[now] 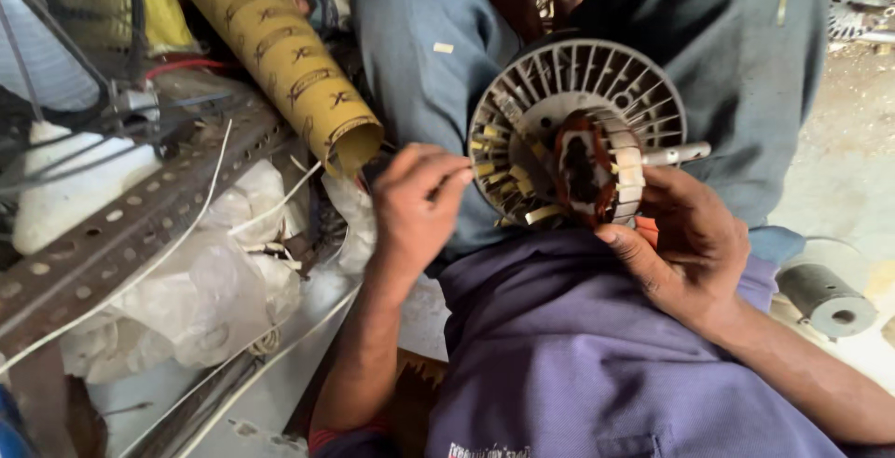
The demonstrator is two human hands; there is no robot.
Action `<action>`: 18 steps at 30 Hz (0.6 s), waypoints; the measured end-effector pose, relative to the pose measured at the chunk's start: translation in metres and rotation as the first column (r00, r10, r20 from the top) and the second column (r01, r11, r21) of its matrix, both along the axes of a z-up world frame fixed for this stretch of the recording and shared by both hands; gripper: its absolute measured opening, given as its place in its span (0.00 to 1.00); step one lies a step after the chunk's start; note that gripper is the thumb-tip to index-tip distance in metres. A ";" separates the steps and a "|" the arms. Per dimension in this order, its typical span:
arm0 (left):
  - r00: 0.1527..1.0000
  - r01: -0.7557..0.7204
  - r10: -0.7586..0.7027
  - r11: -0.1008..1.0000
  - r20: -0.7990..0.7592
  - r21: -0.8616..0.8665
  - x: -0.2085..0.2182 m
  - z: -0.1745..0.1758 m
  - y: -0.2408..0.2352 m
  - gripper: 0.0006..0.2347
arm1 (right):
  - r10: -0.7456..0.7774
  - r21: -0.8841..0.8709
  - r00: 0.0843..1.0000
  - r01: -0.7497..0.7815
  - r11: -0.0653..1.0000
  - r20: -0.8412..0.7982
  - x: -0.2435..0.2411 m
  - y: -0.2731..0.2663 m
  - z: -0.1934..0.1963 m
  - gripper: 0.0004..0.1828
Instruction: The person trims copper wires on a fan motor stator using a small cutter and twists the wires by hand while holding the stator between their legs.
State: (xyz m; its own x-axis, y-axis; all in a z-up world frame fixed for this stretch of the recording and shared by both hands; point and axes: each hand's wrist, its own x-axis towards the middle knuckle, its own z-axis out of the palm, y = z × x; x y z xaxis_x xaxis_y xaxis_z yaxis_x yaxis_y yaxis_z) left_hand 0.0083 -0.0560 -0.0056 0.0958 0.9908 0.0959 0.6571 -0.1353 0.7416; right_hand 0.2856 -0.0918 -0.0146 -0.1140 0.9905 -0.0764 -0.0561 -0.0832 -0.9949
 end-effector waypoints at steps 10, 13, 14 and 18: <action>0.946 0.067 -0.044 0.996 -0.321 0.062 0.019 -0.025 -0.027 0.06 | 0.082 0.107 0.836 -0.166 0.980 0.543 0.032 0.002 0.006 0.23; 0.938 0.081 -0.047 0.993 -0.343 0.084 0.022 -0.031 -0.034 0.07 | 0.115 0.151 0.670 -0.325 0.934 0.734 0.049 0.007 0.012 0.18; 0.960 0.086 -0.058 0.992 -0.273 0.093 0.020 -0.035 -0.030 0.06 | 0.163 0.118 0.572 -0.422 0.899 0.804 0.053 0.009 0.015 0.17; 0.979 0.130 -0.110 0.985 -0.170 0.111 0.009 -0.027 -0.028 0.06 | 0.188 0.156 0.381 -0.710 0.687 0.905 0.053 0.019 0.024 0.21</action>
State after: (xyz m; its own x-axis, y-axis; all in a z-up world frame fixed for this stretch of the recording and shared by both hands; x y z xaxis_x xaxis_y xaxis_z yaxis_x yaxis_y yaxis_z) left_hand 0.0173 -0.0839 -0.0325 0.2376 0.9531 0.1873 0.7407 -0.3025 0.5999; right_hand 0.3384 -0.0726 0.0099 -0.7013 0.7126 0.0214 0.6272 0.6310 -0.4565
